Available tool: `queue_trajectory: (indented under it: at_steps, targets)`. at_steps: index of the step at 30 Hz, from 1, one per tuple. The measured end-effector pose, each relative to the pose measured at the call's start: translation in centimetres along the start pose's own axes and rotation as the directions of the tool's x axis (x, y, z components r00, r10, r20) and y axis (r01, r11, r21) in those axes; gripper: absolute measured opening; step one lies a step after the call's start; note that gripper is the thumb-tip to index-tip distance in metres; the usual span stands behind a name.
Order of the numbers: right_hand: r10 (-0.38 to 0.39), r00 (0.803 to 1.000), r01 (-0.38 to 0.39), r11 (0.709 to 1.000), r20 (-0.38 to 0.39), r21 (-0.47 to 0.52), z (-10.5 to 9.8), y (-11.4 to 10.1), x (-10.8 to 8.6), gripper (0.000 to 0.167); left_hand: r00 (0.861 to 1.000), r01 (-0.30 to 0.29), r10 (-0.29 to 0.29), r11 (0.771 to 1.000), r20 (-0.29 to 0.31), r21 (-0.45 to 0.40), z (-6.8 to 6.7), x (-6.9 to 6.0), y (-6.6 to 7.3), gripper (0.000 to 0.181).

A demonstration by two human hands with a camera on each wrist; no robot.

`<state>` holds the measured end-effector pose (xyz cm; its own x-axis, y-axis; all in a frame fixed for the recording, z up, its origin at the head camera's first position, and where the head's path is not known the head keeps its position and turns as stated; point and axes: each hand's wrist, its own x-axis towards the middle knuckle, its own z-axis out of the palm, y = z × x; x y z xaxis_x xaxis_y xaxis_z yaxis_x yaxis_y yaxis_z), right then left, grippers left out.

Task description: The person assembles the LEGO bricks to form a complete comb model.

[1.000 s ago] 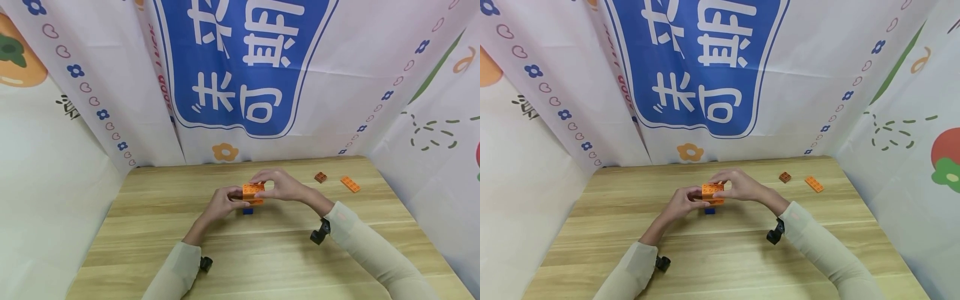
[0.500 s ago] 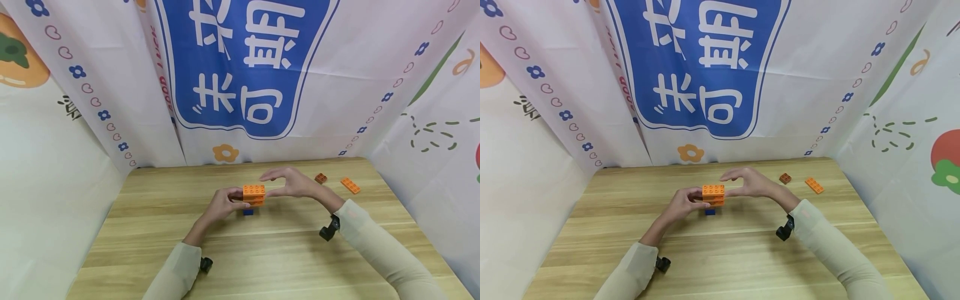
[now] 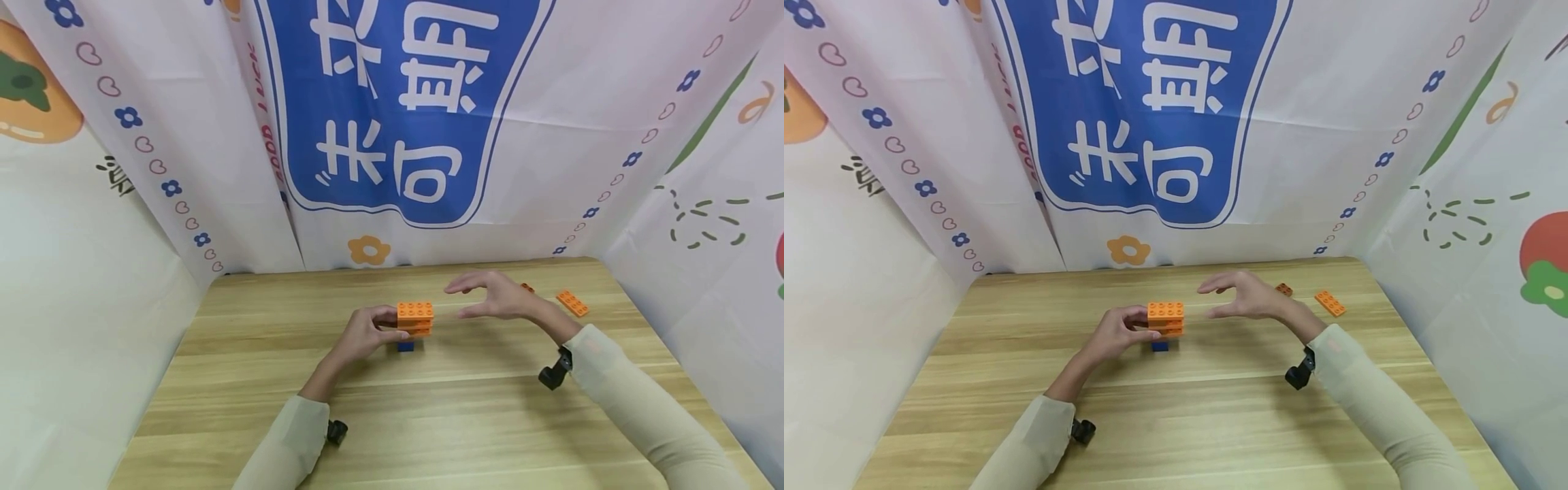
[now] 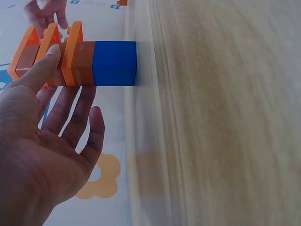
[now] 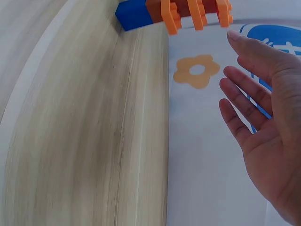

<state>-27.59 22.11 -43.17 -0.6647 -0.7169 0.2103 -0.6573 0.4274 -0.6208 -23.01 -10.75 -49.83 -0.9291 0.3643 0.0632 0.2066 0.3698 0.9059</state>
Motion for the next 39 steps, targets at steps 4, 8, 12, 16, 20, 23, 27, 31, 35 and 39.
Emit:
queue_trajectory:
  at_steps: [4,8,12,16,20,23,27,31,35,39]
  targets:
    - [0.031,0.999,-0.031,1.000,0.020,0.003,-0.6,0.9,-0.7,0.046,1.000,-0.002,0.003,1.000,0.004,-0.010,0.0,-0.1,0.0,0.041]
    - [0.057,0.998,-0.057,0.998,0.031,-0.001,-1.1,2.2,-1.5,0.047,1.000,0.000,0.000,1.000,0.002,-0.005,0.0,0.0,0.0,0.041]
    - [0.073,0.997,-0.073,0.997,0.030,-0.005,-1.6,3.4,-2.3,0.047,1.000,-0.003,0.003,1.000,0.000,0.003,0.0,0.0,0.0,0.041]
    - [0.109,0.994,-0.108,0.994,0.023,-0.009,-2.2,4.3,-3.0,0.047,1.000,-0.004,0.004,1.000,0.000,0.002,-0.1,0.0,-0.1,0.042]
    - [0.151,0.988,-0.150,0.988,0.024,-0.023,-2.8,5.0,-3.8,0.046,1.000,-0.006,0.006,1.000,0.001,-0.002,-0.1,-0.1,0.0,0.043]
    - [0.181,0.983,-0.181,0.983,0.024,-0.017,-3.1,5.4,-4.4,0.046,1.000,-0.008,0.008,1.000,0.007,-0.007,-0.1,-0.1,0.0,0.043]
    - [0.201,0.979,-0.201,0.979,0.017,-0.031,-3.5,6.2,-5.3,0.046,1.000,-0.012,0.012,1.000,0.010,-0.011,-0.1,0.0,-0.1,0.042]
    - [0.233,0.972,-0.233,0.971,-0.002,-0.058,-4.1,7.0,-6.0,0.050,1.000,-0.013,0.013,1.000,0.008,-0.008,-0.1,0.0,-0.1,0.043]
    - [0.307,0.952,-0.307,0.951,-0.020,-0.036,-4.7,7.3,-6.6,0.052,1.000,-0.009,0.009,1.000,0.010,-0.008,-0.1,0.0,-0.1,0.043]
    - [0.336,0.942,-0.336,0.942,-0.027,-0.015,-5.0,7.9,-7.1,0.053,1.000,-0.008,0.009,1.000,0.014,-0.003,-0.1,0.0,0.0,0.042]
